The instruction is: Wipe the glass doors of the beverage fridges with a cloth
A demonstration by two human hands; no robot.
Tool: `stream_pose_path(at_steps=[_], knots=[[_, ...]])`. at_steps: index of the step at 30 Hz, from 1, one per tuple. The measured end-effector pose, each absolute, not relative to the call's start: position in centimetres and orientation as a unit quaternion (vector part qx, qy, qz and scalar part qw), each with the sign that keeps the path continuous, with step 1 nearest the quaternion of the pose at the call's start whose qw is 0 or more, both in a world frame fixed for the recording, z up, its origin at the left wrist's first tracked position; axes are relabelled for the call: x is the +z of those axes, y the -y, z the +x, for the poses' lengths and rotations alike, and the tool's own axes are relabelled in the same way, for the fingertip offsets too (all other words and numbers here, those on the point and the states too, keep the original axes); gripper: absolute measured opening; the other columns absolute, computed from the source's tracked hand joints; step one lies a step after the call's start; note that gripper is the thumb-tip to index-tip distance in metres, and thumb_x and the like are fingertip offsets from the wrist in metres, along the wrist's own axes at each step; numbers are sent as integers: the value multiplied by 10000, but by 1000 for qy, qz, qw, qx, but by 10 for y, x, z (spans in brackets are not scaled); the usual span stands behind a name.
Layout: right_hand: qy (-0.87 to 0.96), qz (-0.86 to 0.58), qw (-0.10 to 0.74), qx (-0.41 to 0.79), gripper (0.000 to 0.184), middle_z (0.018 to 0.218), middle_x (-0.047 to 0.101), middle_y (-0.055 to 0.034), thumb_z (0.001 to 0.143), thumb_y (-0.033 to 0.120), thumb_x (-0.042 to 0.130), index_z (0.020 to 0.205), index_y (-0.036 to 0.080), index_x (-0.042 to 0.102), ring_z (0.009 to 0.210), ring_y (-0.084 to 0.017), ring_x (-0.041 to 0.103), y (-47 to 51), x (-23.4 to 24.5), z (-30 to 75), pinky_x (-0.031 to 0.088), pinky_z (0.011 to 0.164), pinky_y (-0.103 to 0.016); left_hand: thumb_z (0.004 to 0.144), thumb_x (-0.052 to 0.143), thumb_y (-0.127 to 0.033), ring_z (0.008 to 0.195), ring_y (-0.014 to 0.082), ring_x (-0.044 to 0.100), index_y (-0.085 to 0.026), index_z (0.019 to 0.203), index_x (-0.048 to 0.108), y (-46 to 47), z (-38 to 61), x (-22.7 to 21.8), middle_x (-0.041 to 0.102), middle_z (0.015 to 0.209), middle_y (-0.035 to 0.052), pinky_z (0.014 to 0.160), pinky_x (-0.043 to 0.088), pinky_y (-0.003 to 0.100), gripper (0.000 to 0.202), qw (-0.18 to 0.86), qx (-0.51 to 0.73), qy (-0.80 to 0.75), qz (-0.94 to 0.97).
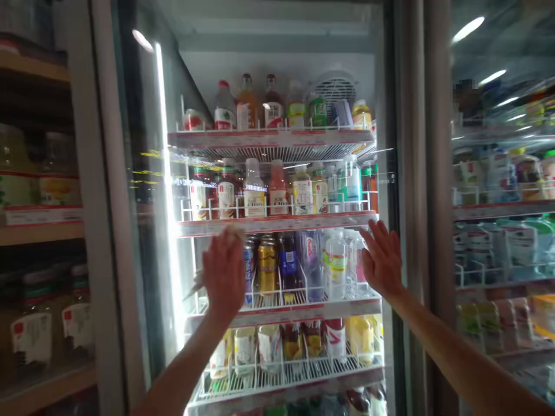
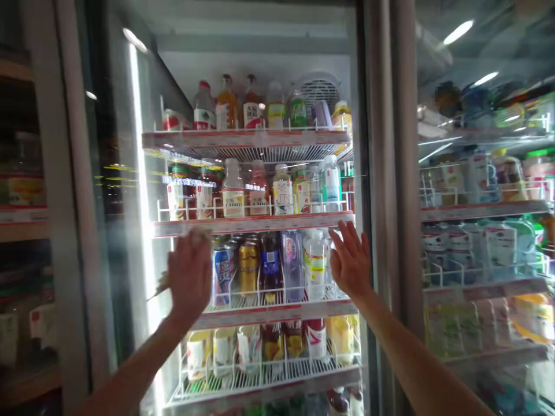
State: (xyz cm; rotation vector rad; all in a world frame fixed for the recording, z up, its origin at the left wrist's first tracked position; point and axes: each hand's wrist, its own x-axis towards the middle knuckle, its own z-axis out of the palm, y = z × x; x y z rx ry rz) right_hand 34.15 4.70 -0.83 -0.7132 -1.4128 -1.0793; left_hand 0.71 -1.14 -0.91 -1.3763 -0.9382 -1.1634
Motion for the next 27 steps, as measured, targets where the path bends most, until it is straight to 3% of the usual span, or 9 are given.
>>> stream_pose_path(at_steps=[4,9,14,16,18,20,24,25,27], knots=[[604,-299,572,-467,577,1466,336,-37,871,165,419,1417,294,282,1354,-218,294,-46,-8,341,228,1102,-459,862,425,-134,1390,160,199,-299,1406,282,4,22,2,360,1457,-20,1153,139,393,586,563,-329,265,-710],[603,-297,573,-469,593,1468,331,-44,871,153,413,1426,290,257,1353,-218,294,-44,-6,339,232,1103,-459,877,413,-165,1402,245,157,-246,1414,279,-1,25,52,241,1508,68,1107,217,493,560,513,-557,392,-522],[605,-291,573,-469,584,1459,347,-57,868,152,419,1419,278,276,1354,-222,293,-44,-6,339,235,1102,-465,855,387,-100,1373,186,253,-287,1405,285,-4,57,72,347,1468,-2,1127,209,414,589,557,-337,265,-711],[608,-294,574,-464,568,1452,360,-64,867,162,422,1410,270,297,1354,-226,294,-45,-6,340,238,1100,-473,872,387,-143,1370,220,260,-269,1377,349,-4,60,94,352,1466,20,1128,190,462,522,529,-395,317,-681],[612,-295,575,-456,551,1446,370,-69,868,173,418,1402,262,313,1353,-231,296,-45,-7,340,238,1097,-484,891,375,-204,1383,279,213,-199,1353,397,-4,63,118,293,1489,85,1111,190,527,463,464,-533,410,-577],[616,-295,576,-448,539,1441,378,-71,868,180,409,1395,255,323,1353,-236,295,-44,-7,340,238,1096,-492,893,355,-209,1391,291,180,-168,1361,381,-6,73,133,253,1502,110,1101,205,542,471,433,-576,429,-545],[618,-292,581,-442,521,1433,389,-81,868,199,401,1384,243,339,1357,-247,285,-44,-8,339,236,1094,-504,869,349,-118,1365,178,273,-272,1406,275,-13,108,141,335,1475,7,1112,251,415,564,509,-332,256,-752],[619,-292,581,-441,517,1430,393,-84,869,208,401,1382,240,340,1359,-248,281,-45,-7,338,234,1093,-507,869,350,-113,1359,173,284,-278,1400,286,-15,115,147,352,1466,-1,1112,251,407,560,519,-305,237,-763],[623,-292,581,-436,503,1424,398,-93,874,229,400,1374,232,348,1363,-249,273,-46,-6,337,231,1094,-513,879,342,-130,1371,218,256,-240,1386,328,-16,127,167,344,1470,35,1110,234,457,519,521,-370,280,-717]])
